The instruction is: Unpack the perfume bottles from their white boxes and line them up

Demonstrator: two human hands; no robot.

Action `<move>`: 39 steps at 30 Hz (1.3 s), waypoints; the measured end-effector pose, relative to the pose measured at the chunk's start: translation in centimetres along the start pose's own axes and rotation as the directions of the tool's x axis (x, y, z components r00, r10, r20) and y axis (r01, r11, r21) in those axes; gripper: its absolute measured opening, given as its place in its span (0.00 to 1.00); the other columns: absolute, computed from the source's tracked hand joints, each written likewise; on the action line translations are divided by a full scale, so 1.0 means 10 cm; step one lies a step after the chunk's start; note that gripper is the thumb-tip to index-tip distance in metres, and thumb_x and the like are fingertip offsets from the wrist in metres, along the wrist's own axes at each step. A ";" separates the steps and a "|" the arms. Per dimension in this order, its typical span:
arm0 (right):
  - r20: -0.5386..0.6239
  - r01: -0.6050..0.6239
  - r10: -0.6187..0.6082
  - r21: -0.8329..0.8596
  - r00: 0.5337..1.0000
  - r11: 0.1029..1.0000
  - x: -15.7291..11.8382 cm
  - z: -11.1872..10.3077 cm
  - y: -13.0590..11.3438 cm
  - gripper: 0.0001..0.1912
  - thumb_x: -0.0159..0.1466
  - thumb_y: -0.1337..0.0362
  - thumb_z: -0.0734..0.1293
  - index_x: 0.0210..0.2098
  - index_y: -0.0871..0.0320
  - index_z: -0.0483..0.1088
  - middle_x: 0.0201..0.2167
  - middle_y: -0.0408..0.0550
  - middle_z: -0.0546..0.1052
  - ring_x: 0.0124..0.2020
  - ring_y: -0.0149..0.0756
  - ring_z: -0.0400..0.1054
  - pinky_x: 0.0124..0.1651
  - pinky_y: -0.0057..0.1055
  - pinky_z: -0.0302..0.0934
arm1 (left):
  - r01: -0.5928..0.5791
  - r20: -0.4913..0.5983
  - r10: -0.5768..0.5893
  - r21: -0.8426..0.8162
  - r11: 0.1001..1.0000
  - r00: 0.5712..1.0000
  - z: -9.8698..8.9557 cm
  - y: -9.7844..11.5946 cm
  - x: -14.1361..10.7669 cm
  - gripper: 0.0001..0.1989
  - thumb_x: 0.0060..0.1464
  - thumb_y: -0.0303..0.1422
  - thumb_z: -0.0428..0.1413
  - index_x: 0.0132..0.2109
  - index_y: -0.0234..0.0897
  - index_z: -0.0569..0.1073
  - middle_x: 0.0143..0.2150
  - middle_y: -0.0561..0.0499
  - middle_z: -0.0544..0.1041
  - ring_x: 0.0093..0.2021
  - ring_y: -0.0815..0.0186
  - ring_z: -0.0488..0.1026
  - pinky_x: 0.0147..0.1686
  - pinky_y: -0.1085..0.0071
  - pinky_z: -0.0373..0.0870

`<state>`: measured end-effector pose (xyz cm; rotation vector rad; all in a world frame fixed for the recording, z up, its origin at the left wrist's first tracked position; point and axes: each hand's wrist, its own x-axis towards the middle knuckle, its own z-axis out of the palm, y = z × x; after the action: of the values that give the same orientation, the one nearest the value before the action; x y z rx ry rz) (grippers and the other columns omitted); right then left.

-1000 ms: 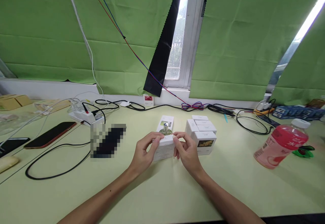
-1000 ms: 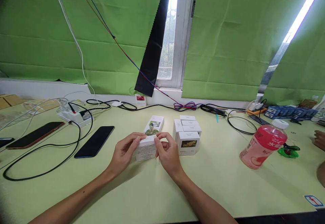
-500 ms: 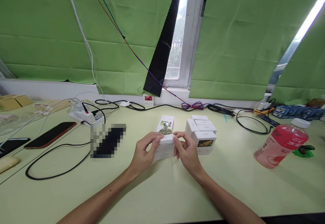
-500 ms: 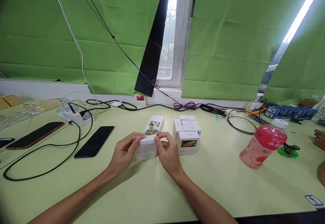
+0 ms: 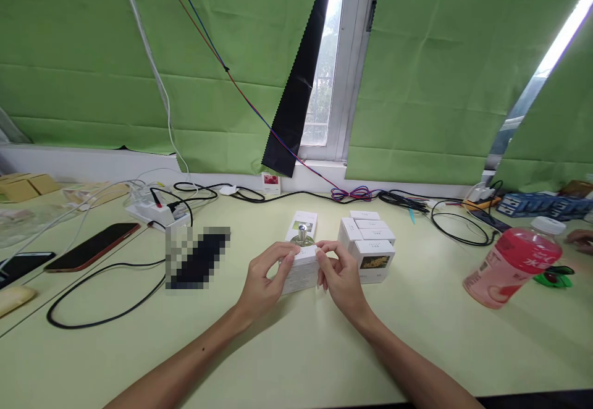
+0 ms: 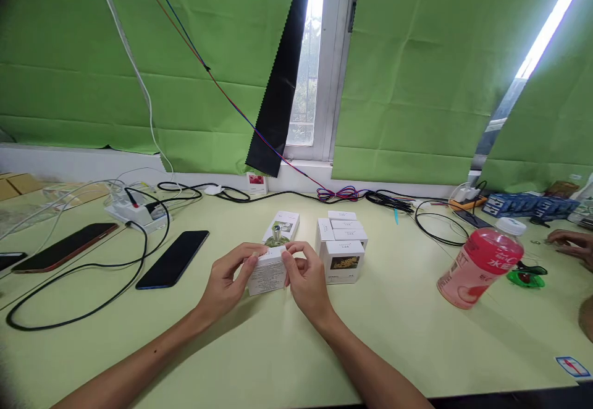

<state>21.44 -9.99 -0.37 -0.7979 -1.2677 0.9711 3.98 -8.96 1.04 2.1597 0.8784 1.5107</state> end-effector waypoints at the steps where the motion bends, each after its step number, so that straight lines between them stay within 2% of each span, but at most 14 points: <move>1: 0.000 0.002 -0.002 0.000 1.000 1.000 0.00 0.00 0.00 0.14 0.66 0.53 0.66 0.33 0.57 0.65 0.43 0.46 0.73 0.18 0.19 0.63 0.18 0.22 0.58 | -0.002 0.001 0.002 0.001 1.000 1.000 0.00 0.00 0.00 0.08 0.65 0.31 0.51 0.42 0.38 0.76 0.44 0.47 0.79 0.45 0.64 0.76 0.44 0.70 0.71; 7: -0.002 0.003 -0.003 -0.002 1.000 1.000 -0.02 0.01 -0.02 0.15 0.65 0.53 0.67 0.33 0.57 0.65 0.43 0.47 0.73 0.18 0.19 0.63 0.18 0.22 0.59 | 0.025 0.003 -0.025 -0.011 1.000 1.000 0.00 0.01 0.00 0.09 0.65 0.33 0.50 0.42 0.38 0.75 0.44 0.46 0.79 0.44 0.63 0.76 0.43 0.70 0.72; 15: 0.003 -0.017 0.017 0.000 1.000 1.000 -0.02 0.01 -0.07 0.15 0.65 0.53 0.67 0.34 0.57 0.63 0.44 0.47 0.73 0.18 0.19 0.63 0.18 0.23 0.59 | 0.179 0.034 -0.178 -0.022 0.984 0.983 0.00 0.02 -0.02 0.15 0.66 0.39 0.49 0.48 0.37 0.76 0.45 0.45 0.79 0.40 0.63 0.75 0.38 0.70 0.71; 24: -0.005 -0.029 0.029 0.001 1.000 1.000 -0.03 0.01 -0.05 0.13 0.65 0.54 0.67 0.38 0.54 0.62 0.46 0.45 0.73 0.18 0.20 0.64 0.19 0.24 0.60 | 0.270 0.059 -0.266 -0.069 0.960 0.962 0.01 0.03 -0.02 0.18 0.65 0.43 0.49 0.50 0.37 0.75 0.46 0.45 0.79 0.41 0.62 0.75 0.36 0.71 0.69; 39: 0.017 -0.050 0.051 -0.069 0.999 0.996 -0.04 0.01 -0.06 0.14 0.66 0.52 0.65 0.45 0.54 0.65 0.47 0.48 0.73 0.17 0.21 0.64 0.18 0.25 0.61 | 0.293 0.078 -0.288 -0.059 0.954 0.954 0.01 0.03 -0.02 0.19 0.66 0.44 0.46 0.52 0.38 0.74 0.47 0.45 0.78 0.39 0.63 0.73 0.36 0.70 0.68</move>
<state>21.43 -10.57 0.03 -0.8797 -1.3079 0.9813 4.11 -9.35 1.02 1.9212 1.0507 1.2943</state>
